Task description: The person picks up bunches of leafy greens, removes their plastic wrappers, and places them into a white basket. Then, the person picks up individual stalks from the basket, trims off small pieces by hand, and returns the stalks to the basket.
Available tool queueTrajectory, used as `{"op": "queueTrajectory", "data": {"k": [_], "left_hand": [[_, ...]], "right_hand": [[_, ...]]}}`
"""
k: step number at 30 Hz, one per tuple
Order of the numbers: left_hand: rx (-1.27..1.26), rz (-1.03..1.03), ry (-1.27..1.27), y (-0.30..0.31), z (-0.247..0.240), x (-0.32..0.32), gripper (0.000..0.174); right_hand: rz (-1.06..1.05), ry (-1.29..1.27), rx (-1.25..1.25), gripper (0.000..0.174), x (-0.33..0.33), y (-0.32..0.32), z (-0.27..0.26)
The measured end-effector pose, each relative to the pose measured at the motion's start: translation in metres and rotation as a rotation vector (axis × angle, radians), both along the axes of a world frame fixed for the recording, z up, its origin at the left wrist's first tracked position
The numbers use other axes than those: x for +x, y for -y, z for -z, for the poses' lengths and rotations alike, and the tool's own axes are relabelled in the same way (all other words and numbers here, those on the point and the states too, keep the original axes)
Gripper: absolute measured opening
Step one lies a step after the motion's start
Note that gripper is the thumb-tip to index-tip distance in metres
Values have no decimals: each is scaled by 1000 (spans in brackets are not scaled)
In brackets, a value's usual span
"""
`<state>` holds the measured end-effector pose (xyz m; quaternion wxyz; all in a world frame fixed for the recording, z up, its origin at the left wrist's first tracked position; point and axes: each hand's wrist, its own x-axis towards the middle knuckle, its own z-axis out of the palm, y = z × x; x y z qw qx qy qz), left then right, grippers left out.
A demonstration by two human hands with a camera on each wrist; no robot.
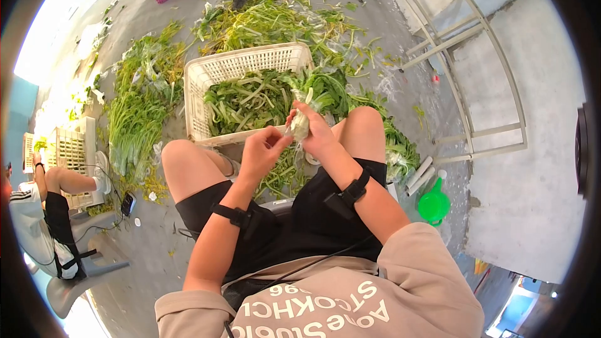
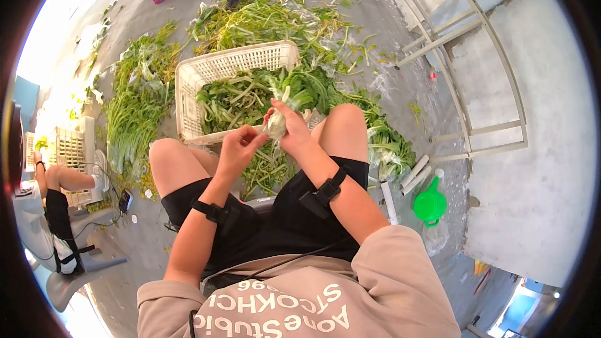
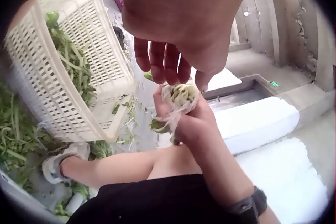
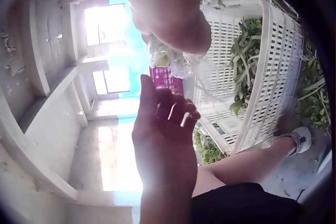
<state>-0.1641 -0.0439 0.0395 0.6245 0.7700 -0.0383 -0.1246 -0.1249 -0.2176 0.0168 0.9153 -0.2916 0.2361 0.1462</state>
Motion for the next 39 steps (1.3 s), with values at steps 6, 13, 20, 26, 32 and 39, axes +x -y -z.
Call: {"op": "queueTrajectory", "data": {"k": [6,13,20,26,32,39], "left_hand": [[240,-7,352,25,1,-12,27],[182,-31,368,25,-5,-12,15],[128,6,399,22,-4,-13,15],[115,-142,274,24,-5,-11,20],[-1,-228,102,28,6,-6,23],[-319,-228,-93,22,21,-4,21]], "right_hand": [[51,2,37,30,0,-2,-1],[100,9,27,28,3,-5,-1],[139,10,60,30,7,-3,0],[145,14,-21,28,5,-4,4],[117,148,-173,26,0,-11,8],[208,101,-130,27,3,-11,2]]}}
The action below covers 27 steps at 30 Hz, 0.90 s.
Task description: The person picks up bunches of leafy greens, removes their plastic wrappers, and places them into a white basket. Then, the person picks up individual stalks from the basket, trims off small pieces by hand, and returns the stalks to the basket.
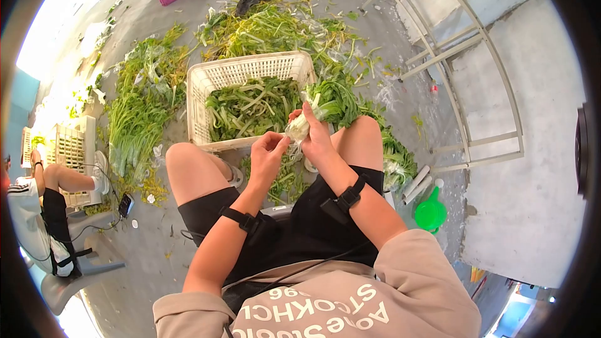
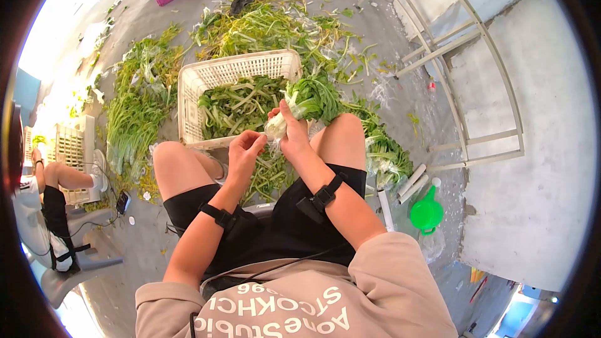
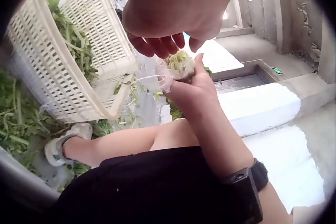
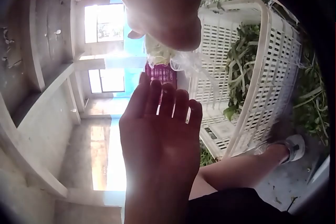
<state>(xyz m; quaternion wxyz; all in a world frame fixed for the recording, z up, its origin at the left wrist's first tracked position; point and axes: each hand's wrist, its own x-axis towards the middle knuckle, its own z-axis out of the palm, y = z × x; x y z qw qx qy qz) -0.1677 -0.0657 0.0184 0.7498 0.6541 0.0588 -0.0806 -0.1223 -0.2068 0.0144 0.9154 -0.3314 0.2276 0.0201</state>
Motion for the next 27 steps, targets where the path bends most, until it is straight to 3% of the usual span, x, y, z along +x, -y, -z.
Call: {"op": "queueTrajectory", "data": {"k": [5,7,9,11,15,18,21,27], "left_hand": [[61,29,-63,3,0,4,19],[-1,68,-41,2,3,4,17],[-50,67,-55,-1,5,3,17],[-142,-8,-124,-4,7,3,19],[-108,30,-34,2,-15,6,19],[-16,74,-64,6,-5,5,20],[-111,46,-110,4,-3,3,21],[-194,-15,-150,-3,-1,2,15]], "right_hand": [[-103,83,-100,25,-3,-1,2],[-92,79,-124,26,-3,-3,0],[-45,34,7,26,-1,-1,-4],[-26,-15,17,23,2,2,-11],[-13,-10,-42,25,1,3,-6],[-50,51,-129,23,-4,-3,-9],[-94,61,-139,25,-4,-5,-9],[-10,26,-12,28,1,1,-12]]}}
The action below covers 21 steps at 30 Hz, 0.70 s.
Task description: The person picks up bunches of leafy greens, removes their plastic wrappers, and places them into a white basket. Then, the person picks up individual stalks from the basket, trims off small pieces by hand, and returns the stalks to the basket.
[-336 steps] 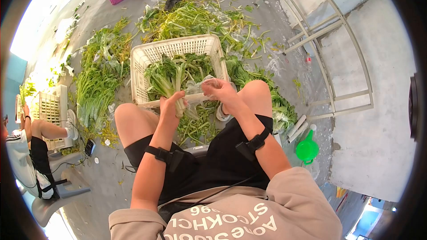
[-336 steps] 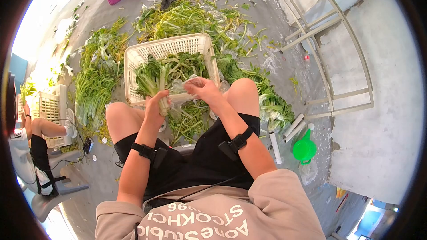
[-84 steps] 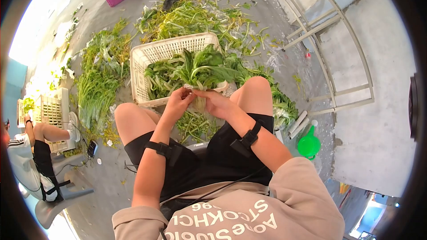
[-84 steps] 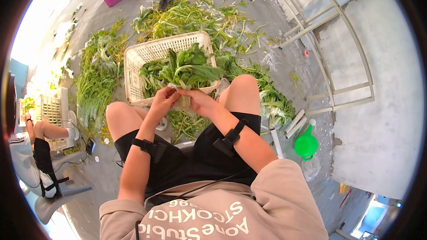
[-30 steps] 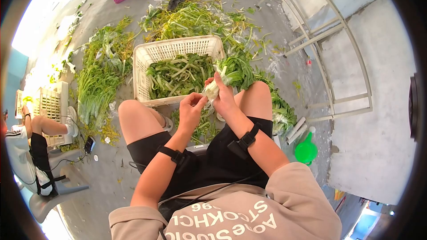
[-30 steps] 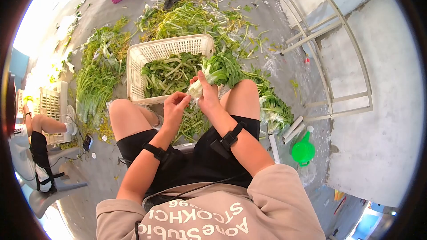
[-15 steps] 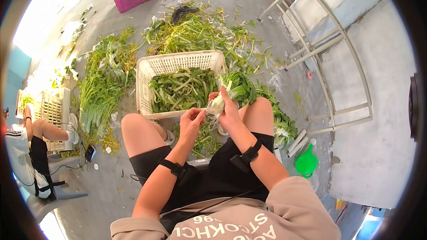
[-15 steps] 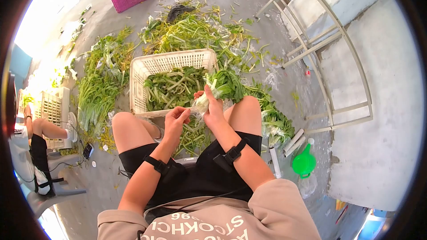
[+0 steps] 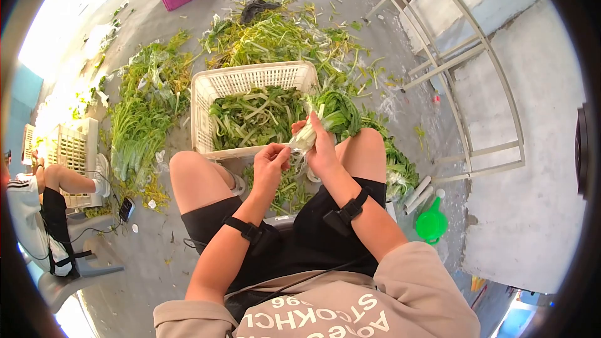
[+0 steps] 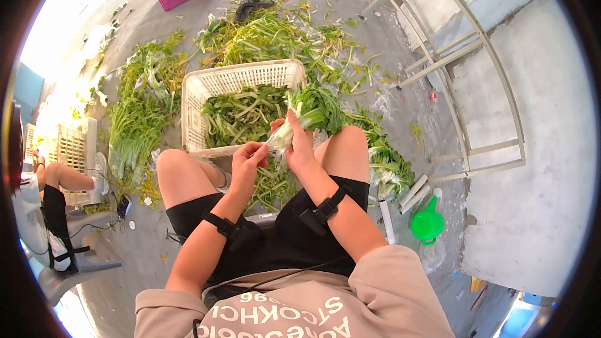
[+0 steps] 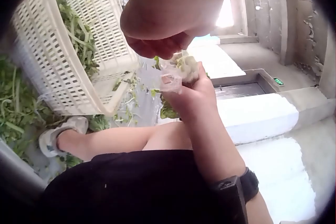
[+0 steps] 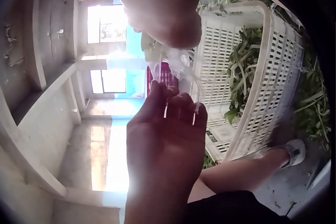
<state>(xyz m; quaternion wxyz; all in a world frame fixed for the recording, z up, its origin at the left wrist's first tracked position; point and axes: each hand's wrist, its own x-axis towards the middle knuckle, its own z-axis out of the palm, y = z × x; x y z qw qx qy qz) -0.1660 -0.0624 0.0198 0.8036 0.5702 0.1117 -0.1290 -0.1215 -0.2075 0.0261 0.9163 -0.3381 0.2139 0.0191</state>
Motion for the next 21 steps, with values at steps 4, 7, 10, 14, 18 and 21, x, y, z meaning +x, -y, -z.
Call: {"op": "queueTrajectory", "data": {"k": [4,7,10,14,18,21], "left_hand": [[30,-25,-17,-2,5,0,14],[105,2,12,1,8,1,14],[266,67,76,6,6,1,15],[364,29,180,10,17,3,15],[328,28,150,8,13,4,14],[179,73,74,7,10,5,15]], "right_hand": [[-7,-40,69,28,0,5,4],[-62,-53,141,29,-3,3,1],[-84,-108,150,30,-5,-2,-1],[-200,-106,110,31,-9,-3,-4],[-229,-104,141,30,-10,-3,-7],[-277,-102,207,27,-9,1,-7]]}}
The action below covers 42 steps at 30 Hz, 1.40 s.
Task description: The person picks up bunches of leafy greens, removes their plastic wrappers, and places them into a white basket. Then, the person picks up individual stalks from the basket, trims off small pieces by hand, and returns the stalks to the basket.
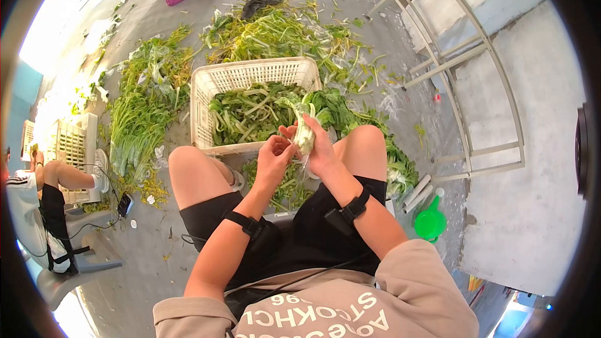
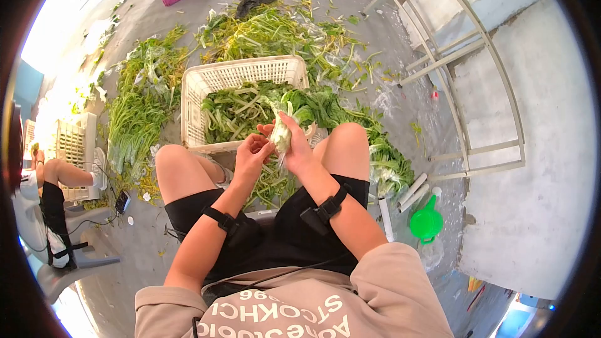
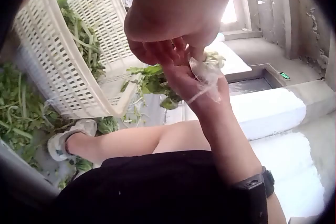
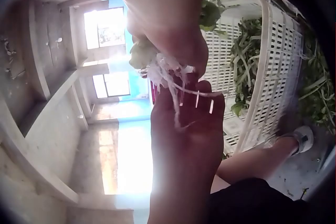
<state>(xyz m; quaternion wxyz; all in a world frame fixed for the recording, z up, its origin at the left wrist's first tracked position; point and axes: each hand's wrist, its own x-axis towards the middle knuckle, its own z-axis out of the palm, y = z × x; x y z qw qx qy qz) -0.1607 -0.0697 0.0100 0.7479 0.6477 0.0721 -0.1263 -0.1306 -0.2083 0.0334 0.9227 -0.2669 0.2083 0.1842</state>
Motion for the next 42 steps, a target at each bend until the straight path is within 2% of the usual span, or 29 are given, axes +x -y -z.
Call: {"op": "queueTrajectory", "data": {"k": [3,5,7,11,12,14,16,18,24,29,35,37,38,39,42], "left_hand": [[-67,13,24,1,-2,0,16],[-63,113,69,0,7,1,15],[-82,113,47,0,5,0,15],[-140,130,82,-3,5,3,15],[-139,128,82,-3,5,3,15],[-113,146,117,-3,6,4,14],[-99,158,112,-4,5,5,14],[-84,170,109,-5,2,5,14],[-38,191,80,-7,1,5,15],[-10,110,91,-3,-17,3,17],[41,186,106,-7,1,6,21],[88,192,111,-8,-1,5,21],[134,199,116,-8,-2,5,21],[133,201,114,-8,0,5,21],[24,204,92,-7,1,4,21]], "right_hand": [[-44,34,26,26,2,4,1],[-63,71,6,26,1,4,1],[-49,61,-67,29,-1,2,-7],[-64,80,-14,27,-4,7,-13],[-73,112,-53,23,-3,12,-10],[-81,141,-93,18,1,16,-3],[60,49,49,10,4,13,-5],[71,64,61,8,7,16,-6],[96,29,81,10,9,21,-3],[55,-31,54,10,7,19,1],[114,-30,14,9,6,15,9],[189,-13,-173,11,5,10,9],[190,-15,-173,11,5,8,9],[229,59,-285,12,5,4,9],[275,146,-487,14,6,0,10]]}}
